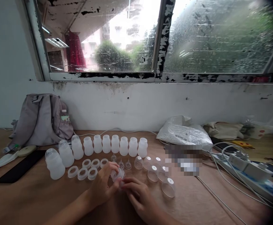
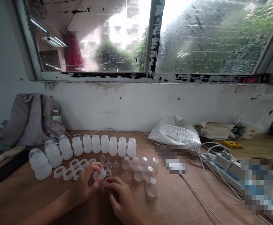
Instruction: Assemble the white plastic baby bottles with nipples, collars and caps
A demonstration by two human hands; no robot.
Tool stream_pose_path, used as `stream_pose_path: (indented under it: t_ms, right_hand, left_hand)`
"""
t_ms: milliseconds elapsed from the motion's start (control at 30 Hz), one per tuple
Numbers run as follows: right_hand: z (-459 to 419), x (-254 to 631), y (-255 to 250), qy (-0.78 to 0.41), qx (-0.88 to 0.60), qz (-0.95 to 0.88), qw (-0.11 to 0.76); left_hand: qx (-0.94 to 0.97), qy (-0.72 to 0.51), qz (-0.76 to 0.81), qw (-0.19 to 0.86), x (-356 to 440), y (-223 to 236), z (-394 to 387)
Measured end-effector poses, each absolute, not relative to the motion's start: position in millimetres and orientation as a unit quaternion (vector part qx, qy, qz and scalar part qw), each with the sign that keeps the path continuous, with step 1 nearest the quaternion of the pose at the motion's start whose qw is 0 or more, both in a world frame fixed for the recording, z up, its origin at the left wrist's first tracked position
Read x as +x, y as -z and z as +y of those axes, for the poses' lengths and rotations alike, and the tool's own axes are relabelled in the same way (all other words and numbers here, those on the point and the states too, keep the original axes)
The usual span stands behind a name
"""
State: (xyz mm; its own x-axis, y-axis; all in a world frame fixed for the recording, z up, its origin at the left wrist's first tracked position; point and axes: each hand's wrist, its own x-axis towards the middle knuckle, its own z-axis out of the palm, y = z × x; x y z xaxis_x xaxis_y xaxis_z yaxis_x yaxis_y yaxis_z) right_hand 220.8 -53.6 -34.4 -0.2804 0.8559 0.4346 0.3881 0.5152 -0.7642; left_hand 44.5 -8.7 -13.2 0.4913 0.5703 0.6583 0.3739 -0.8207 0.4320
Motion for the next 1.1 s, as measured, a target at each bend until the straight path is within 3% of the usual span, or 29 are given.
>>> stream_pose_path:
  t_ms: [133,300,600,900,1100]
  right_hand:
    - [-54,219,27,-0.338,-0.392,-0.75,0.412]
    - [-40,225,37,-0.39,-0.464,-0.637,0.476]
    - [-38,226,39,-0.42,-0.486,-0.598,0.479]
    - [-38,227,39,-0.418,-0.504,-0.6,0.46]
    - [-51,224,29,-0.405,-0.458,-0.66,0.437]
  left_hand:
    - [0.845,-0.444,0.253,0.154,47,25,-9]
    - [0.885,-0.348,0.267,0.154,42,25,-15]
    - [0.917,-0.229,0.279,0.17,47,24,-15]
    - [0.891,-0.298,0.301,0.163,44,31,-9]
    - [0.749,-0.364,0.409,0.374,50,28,-16]
